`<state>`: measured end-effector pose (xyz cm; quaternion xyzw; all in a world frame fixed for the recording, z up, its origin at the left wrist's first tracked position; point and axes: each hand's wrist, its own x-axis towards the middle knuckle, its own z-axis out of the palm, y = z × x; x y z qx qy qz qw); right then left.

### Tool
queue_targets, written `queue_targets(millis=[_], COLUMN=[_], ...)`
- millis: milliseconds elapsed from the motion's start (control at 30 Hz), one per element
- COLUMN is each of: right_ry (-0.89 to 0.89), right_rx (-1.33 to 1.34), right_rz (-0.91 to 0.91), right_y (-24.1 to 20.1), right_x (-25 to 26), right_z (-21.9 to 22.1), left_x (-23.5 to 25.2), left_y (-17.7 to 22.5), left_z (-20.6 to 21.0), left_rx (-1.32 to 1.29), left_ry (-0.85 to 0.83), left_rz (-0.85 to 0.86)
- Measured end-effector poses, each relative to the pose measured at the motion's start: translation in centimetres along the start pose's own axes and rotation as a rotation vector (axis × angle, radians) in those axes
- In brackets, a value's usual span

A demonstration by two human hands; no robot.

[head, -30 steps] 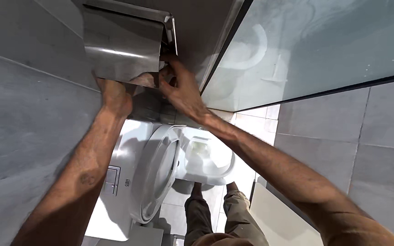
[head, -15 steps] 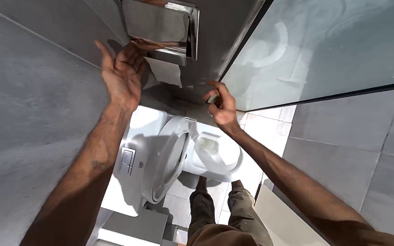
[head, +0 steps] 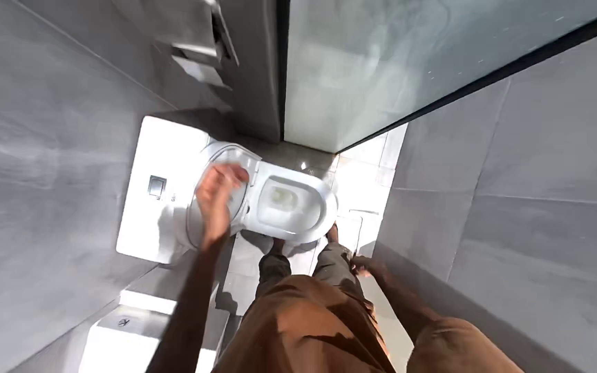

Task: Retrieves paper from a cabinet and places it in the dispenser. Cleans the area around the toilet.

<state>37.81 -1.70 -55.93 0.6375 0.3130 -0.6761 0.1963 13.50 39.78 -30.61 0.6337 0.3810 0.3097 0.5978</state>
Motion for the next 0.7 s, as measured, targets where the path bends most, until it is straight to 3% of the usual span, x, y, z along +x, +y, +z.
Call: queue_targets(millis=[67,167,300,367,433,467,600,667,700], right_ry=[0.048,0.224,0.559,0.68,0.702,0.706,0.585,0.46,0.42], right_rx=[-0.01,0.036,0.258,0.388,0.414,0.38,0.026,-0.16,-0.203], right_rz=[-0.054,-0.112,-0.297,-0.347,-0.349,-0.328,-0.128,-0.114,-0.154], right_y=[0.5,0.9,0.9,2.4,4.5,5.5,10.5,10.6,9.6], right_x=[-1.0,-2.7,-5.8,-7.3,-7.7,-7.5,-7.7,-8.3,-8.2], right_z=[-1.8,-7.8,-16.8,-19.5,-20.7,-21.1,-20.9,-19.1,-17.9], left_x=[-6.0,-16.6,-33.7,-40.3,-44.5,-45.1,-45.4,-38.7,-34.4], left_y=[-3.9,-10.2,-16.8,-17.2,-15.0,-13.8,-9.8,1.1,9.2], left_z=[2.0,6.3,9.4,10.9,13.2,14.2,20.3,22.9,23.8], left_rx=[0.32,0.77,0.686,0.652,0.563,0.491,0.375,0.395,0.323], left_ry=[-0.253,-0.604,-0.486,-0.527,-0.573,-0.496,0.131,0.2,0.11], left_rz=[-0.195,-0.648,-1.02,-1.224,-1.289,-1.255,-1.038,-1.246,-1.455])
